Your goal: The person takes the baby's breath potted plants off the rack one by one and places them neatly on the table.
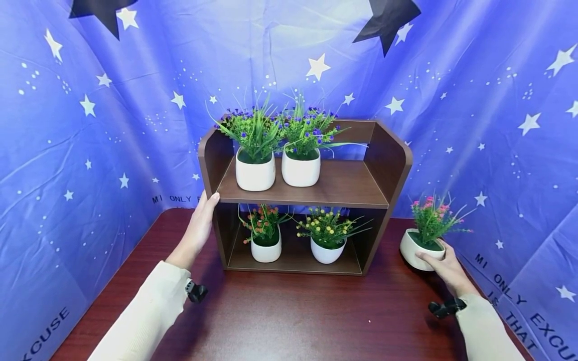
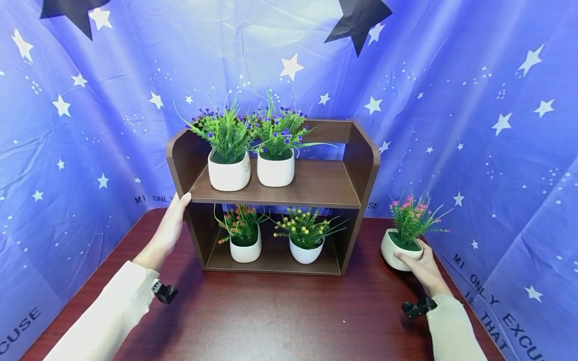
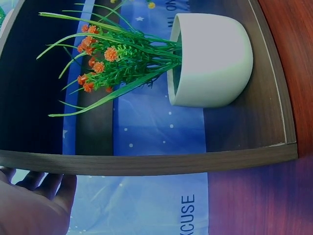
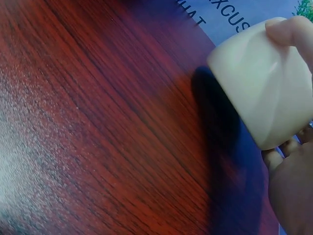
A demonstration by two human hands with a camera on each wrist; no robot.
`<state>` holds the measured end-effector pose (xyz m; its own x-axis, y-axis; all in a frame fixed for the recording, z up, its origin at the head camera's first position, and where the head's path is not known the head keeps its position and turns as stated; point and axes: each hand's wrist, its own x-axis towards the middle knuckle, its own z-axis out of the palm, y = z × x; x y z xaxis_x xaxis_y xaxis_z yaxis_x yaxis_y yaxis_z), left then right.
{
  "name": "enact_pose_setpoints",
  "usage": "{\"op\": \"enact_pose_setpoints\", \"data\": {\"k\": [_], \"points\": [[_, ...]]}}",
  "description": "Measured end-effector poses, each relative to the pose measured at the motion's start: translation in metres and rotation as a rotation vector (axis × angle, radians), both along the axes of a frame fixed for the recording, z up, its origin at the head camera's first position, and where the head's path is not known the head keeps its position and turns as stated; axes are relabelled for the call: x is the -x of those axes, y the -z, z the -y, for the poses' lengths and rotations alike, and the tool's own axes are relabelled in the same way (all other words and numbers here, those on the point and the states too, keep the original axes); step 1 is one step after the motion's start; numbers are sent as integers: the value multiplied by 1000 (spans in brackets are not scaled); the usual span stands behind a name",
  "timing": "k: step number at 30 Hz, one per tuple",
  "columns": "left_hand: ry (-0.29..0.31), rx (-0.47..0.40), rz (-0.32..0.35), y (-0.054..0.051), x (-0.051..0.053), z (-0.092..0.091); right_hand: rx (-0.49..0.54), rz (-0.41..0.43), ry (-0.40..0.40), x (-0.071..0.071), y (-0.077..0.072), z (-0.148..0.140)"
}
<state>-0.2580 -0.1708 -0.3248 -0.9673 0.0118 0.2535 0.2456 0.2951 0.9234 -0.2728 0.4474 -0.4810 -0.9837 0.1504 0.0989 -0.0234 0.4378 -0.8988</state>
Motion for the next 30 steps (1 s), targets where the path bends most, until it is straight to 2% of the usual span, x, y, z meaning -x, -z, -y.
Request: {"op": "enact_pose_setpoints", "data": {"k": [8,18,21,25,30], "points": [[2,0,-9,0,1,0,-51,74,5,-7,0,0],[0,-5,-13,-1,0,-1,-76,65,3,-6,5,-2],[-2,-6,-14,8,10,3,-70,90,8,-7,3,-2],[-9,-9,-23,26,27,10,-38,107,-6,-10,-1,-1],[-13,-8,-44,30,29,11,-12,101,-9,-14,-2,-3]]}}
